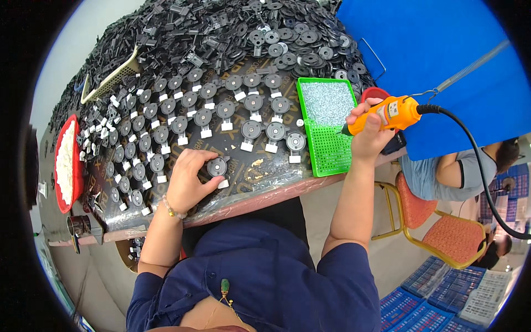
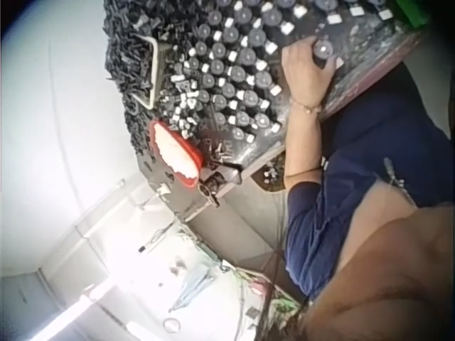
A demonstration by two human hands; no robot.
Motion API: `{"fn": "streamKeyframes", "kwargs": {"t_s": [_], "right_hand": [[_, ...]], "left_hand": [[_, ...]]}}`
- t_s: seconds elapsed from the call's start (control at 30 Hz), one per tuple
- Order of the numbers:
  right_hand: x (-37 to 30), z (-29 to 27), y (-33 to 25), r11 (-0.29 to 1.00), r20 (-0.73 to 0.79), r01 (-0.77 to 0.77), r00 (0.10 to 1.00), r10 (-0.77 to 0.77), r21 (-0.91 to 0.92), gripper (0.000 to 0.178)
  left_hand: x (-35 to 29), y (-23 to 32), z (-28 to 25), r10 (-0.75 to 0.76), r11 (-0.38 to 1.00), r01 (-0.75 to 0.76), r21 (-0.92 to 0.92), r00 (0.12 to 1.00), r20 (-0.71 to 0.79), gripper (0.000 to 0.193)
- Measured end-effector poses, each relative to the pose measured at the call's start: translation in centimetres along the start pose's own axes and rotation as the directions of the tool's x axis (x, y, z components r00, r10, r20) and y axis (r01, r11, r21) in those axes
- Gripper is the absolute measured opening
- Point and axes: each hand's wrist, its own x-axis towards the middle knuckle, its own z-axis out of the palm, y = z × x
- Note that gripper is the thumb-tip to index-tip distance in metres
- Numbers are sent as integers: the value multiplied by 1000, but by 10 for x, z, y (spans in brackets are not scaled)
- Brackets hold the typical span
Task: Soldering or assembling small electronic components on a factory workbench.
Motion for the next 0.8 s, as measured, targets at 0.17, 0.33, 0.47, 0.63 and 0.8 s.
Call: {"fn": "streamKeyframes", "kwargs": {"t_s": [0.17,0.33,0.47,0.63,0.8], "right_hand": [[-1,0,-1,1000,13,-9,1000,9,-27,56],[1,7,-22,1000,-19,-12,1000,12,25,65],[-11,44,-51,984,77,-39,997,26,175,74],[-51,115,-52,893,334,-148,943,-3,426,81],[-73,157,-39,850,496,-398,846,195,346,82]], "left_hand": [[1,3,9,48,997,-49,-59,999,-27,44],[-1,3,11,27,997,-28,-68,1000,-13,45],[-2,0,15,-7,997,6,-72,1000,-20,43],[-3,-3,20,-48,995,46,-92,999,-16,42],[-4,-5,20,-30,990,25,-137,999,-37,43]]}}
